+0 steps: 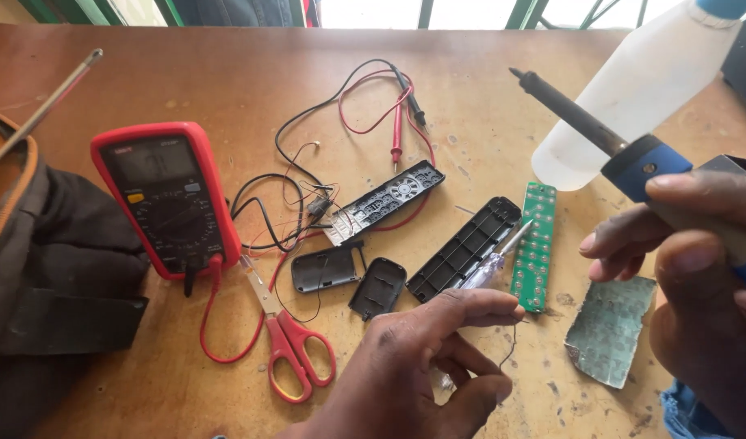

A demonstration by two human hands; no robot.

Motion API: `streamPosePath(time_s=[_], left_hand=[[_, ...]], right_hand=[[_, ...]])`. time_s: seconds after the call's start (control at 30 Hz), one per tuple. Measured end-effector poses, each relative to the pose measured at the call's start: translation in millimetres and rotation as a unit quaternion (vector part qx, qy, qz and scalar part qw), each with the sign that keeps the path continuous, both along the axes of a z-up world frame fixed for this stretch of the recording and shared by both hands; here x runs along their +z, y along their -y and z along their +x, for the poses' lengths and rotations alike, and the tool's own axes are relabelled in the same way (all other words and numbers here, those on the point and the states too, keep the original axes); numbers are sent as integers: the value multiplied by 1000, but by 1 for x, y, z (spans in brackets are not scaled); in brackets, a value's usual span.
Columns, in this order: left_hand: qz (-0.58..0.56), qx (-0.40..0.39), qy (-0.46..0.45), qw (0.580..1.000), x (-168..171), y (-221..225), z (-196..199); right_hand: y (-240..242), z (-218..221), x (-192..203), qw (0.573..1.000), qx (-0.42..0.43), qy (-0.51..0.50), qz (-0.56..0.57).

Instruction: Repairing a remote control by stripping wires and soldering them to the internal circuit board.

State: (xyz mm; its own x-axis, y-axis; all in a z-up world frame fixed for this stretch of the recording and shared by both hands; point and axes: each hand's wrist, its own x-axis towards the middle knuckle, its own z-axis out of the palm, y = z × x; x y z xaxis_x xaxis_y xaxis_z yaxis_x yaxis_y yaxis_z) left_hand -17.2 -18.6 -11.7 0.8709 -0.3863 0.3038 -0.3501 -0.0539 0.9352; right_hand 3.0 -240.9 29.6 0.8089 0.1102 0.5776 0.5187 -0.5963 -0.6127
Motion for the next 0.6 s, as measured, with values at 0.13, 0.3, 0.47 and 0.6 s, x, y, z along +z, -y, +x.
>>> streamPosePath(time_s=[0.13, 0.3, 0.47, 0.6], left_hand=[[-28, -4, -52, 998, -2, 2, 3], [-37, -21, -50, 998, -7, 2, 5], [1, 35, 21, 999, 2, -1, 5], [19, 59, 59, 996, 5, -4, 2]], right_hand=[[-1, -3, -5, 999, 19, -28, 15], [-12, -8, -7, 998, 67, 3, 6], [-21, -13, -23, 998, 26, 28, 48], [-49, -30, -16, 995, -61, -30, 74]])
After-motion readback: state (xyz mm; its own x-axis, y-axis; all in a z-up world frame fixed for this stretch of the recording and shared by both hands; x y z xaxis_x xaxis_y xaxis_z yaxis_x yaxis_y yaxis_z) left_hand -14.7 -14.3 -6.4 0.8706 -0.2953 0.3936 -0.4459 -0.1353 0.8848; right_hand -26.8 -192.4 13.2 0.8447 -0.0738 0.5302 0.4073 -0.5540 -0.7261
